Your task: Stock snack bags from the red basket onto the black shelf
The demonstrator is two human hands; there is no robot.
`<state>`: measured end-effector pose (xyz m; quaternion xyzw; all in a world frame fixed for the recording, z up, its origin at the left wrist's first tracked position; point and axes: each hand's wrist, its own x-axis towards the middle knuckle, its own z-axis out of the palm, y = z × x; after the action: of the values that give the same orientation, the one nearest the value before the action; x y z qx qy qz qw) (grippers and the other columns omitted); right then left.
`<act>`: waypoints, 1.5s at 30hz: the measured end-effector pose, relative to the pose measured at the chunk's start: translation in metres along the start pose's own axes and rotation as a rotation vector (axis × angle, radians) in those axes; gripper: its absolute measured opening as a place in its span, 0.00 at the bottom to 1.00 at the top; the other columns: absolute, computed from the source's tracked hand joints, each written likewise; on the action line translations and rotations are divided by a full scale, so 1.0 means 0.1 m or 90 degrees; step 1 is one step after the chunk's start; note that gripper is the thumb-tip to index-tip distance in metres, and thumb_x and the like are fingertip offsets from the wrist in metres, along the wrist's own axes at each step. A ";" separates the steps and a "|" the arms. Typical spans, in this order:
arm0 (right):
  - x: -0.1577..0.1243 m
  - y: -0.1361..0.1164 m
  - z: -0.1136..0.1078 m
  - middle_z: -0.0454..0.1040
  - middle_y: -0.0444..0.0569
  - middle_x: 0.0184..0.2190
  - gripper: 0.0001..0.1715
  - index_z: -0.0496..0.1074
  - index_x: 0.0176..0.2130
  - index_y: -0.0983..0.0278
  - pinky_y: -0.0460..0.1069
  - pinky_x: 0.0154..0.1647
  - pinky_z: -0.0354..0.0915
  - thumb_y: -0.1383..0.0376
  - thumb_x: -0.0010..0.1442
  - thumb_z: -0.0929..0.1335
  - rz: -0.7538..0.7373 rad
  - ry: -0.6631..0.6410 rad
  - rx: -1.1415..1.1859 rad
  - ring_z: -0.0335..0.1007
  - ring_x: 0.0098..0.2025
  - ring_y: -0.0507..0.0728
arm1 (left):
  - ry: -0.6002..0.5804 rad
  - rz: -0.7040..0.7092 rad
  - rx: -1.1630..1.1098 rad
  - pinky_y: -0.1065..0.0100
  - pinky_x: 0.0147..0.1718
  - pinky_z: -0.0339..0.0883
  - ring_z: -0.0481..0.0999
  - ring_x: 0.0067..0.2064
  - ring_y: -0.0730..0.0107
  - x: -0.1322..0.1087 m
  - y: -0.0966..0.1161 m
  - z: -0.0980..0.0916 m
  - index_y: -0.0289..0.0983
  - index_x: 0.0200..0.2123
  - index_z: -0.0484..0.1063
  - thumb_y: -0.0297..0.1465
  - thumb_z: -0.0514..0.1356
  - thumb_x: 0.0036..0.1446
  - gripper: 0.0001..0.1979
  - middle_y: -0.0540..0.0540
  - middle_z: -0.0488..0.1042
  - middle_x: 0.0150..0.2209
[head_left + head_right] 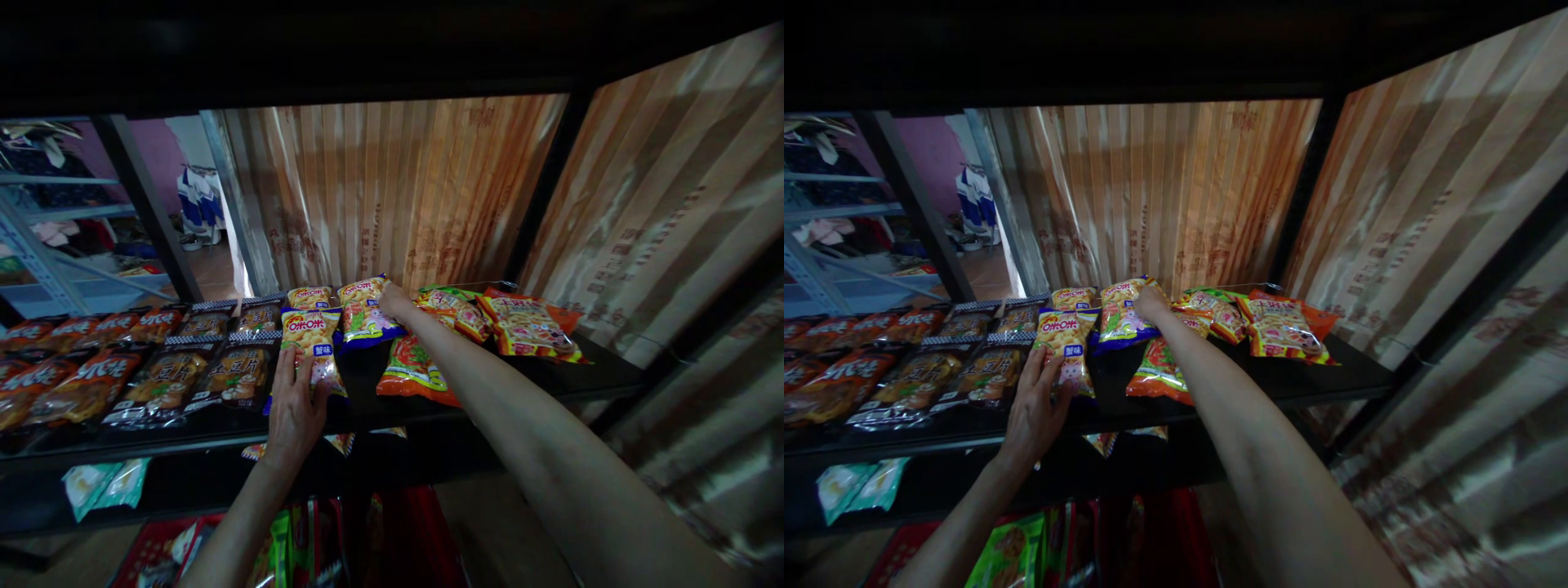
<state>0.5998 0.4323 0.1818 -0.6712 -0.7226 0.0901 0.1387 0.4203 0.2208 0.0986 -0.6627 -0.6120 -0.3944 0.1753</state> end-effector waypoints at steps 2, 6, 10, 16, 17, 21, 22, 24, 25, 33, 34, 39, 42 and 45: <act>-0.04 0.01 -0.02 0.75 0.61 0.47 0.19 0.72 0.48 0.72 0.45 0.38 0.66 0.66 0.62 0.61 0.001 -0.001 -0.004 0.73 0.46 0.59 | 0.006 0.008 0.004 0.48 0.57 0.61 0.59 0.63 0.44 0.00 -0.01 0.01 0.27 0.51 0.68 0.31 0.54 0.60 0.18 0.25 0.61 0.59; -0.12 0.01 -0.04 0.76 0.60 0.45 0.17 0.74 0.46 0.71 0.46 0.38 0.66 0.68 0.61 0.62 -0.030 -0.023 -0.018 0.73 0.45 0.59 | 0.004 0.009 0.007 0.47 0.57 0.61 0.59 0.63 0.44 0.00 -0.01 0.02 0.27 0.51 0.68 0.30 0.54 0.60 0.18 0.26 0.61 0.59; -0.19 -0.02 -0.05 0.76 0.60 0.44 0.15 0.74 0.45 0.71 0.46 0.41 0.65 0.70 0.59 0.63 -0.063 -0.033 -0.033 0.73 0.45 0.60 | 0.000 0.001 -0.003 0.47 0.57 0.61 0.58 0.63 0.46 0.00 -0.01 0.01 0.29 0.52 0.67 0.30 0.53 0.60 0.18 0.28 0.62 0.59; -0.31 -0.04 -0.07 0.77 0.59 0.42 0.17 0.75 0.44 0.72 0.45 0.38 0.63 0.67 0.62 0.61 -0.089 -0.046 -0.037 0.72 0.42 0.58 | -0.003 -0.002 -0.017 0.47 0.57 0.61 0.59 0.63 0.46 0.02 -0.02 0.01 0.29 0.52 0.67 0.27 0.53 0.58 0.19 0.28 0.62 0.59; -0.33 -0.04 -0.08 0.77 0.58 0.42 0.18 0.75 0.43 0.72 0.45 0.37 0.62 0.66 0.63 0.60 -0.094 -0.049 -0.036 0.72 0.41 0.57 | -0.004 -0.004 -0.017 0.47 0.57 0.61 0.59 0.63 0.46 0.02 -0.02 0.01 0.29 0.52 0.67 0.27 0.53 0.57 0.19 0.29 0.62 0.59; -0.36 -0.03 -0.10 0.78 0.57 0.41 0.17 0.76 0.40 0.71 0.44 0.34 0.60 0.66 0.63 0.61 -0.105 -0.057 -0.037 0.72 0.40 0.56 | -0.008 -0.010 -0.021 0.46 0.58 0.61 0.59 0.63 0.46 0.02 -0.01 0.01 0.29 0.52 0.67 0.27 0.53 0.57 0.19 0.29 0.63 0.59; -0.36 -0.03 -0.10 0.78 0.57 0.40 0.16 0.76 0.39 0.71 0.44 0.33 0.60 0.66 0.63 0.61 -0.109 -0.058 -0.037 0.72 0.39 0.56 | -0.009 -0.010 -0.020 0.47 0.58 0.61 0.59 0.63 0.46 0.02 -0.01 0.02 0.29 0.52 0.67 0.26 0.53 0.57 0.19 0.28 0.63 0.58; -0.35 -0.03 -0.10 0.78 0.56 0.40 0.15 0.76 0.38 0.71 0.44 0.33 0.59 0.66 0.63 0.61 -0.117 -0.058 -0.032 0.71 0.39 0.56 | -0.009 -0.011 -0.017 0.47 0.58 0.61 0.59 0.63 0.46 0.02 0.00 0.02 0.28 0.52 0.68 0.27 0.53 0.57 0.19 0.28 0.63 0.58; -0.35 -0.03 -0.10 0.78 0.56 0.40 0.15 0.76 0.38 0.70 0.44 0.33 0.59 0.67 0.62 0.62 -0.120 -0.056 -0.027 0.71 0.38 0.56 | -0.009 -0.011 -0.014 0.47 0.58 0.61 0.60 0.62 0.46 0.02 0.00 0.02 0.28 0.52 0.68 0.27 0.53 0.58 0.19 0.28 0.63 0.58; -0.32 -0.03 -0.03 0.77 0.54 0.36 0.12 0.75 0.36 0.69 0.45 0.30 0.58 0.68 0.61 0.62 -0.094 -0.036 0.046 0.69 0.34 0.54 | -0.010 -0.003 0.001 0.48 0.58 0.61 0.61 0.61 0.45 0.03 -0.01 0.02 0.25 0.53 0.68 0.26 0.53 0.57 0.21 0.27 0.63 0.58; -0.32 -0.03 -0.02 0.77 0.53 0.35 0.12 0.75 0.36 0.68 0.45 0.29 0.58 0.68 0.61 0.62 -0.085 -0.037 0.057 0.69 0.33 0.54 | -0.011 -0.003 0.002 0.49 0.58 0.61 0.61 0.62 0.45 0.03 -0.01 0.02 0.25 0.53 0.67 0.26 0.53 0.57 0.21 0.27 0.63 0.58; -0.33 -0.04 0.02 0.76 0.51 0.34 0.15 0.74 0.38 0.67 0.45 0.28 0.58 0.59 0.61 0.64 -0.050 -0.031 0.108 0.67 0.31 0.53 | -0.017 0.002 0.001 0.49 0.58 0.61 0.61 0.62 0.45 0.02 -0.03 0.02 0.26 0.53 0.68 0.27 0.53 0.58 0.20 0.27 0.63 0.58; -0.34 -0.06 0.02 0.76 0.50 0.31 0.15 0.74 0.39 0.67 0.45 0.29 0.59 0.59 0.61 0.64 -0.033 -0.029 0.125 0.68 0.30 0.53 | -0.017 -0.005 -0.004 0.48 0.58 0.61 0.60 0.62 0.46 0.02 -0.03 0.03 0.28 0.52 0.68 0.28 0.53 0.58 0.19 0.29 0.62 0.59; -0.35 -0.07 0.03 0.76 0.50 0.30 0.14 0.74 0.38 0.67 0.45 0.31 0.61 0.60 0.61 0.64 -0.021 -0.026 0.133 0.69 0.31 0.54 | -0.014 -0.011 -0.017 0.47 0.58 0.61 0.59 0.63 0.48 0.02 -0.03 0.03 0.32 0.51 0.68 0.28 0.53 0.58 0.17 0.32 0.62 0.60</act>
<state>0.5943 0.3973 0.1785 -0.6389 -0.7230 0.1764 0.1949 0.4178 0.2249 0.0977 -0.6637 -0.6144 -0.3969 0.1564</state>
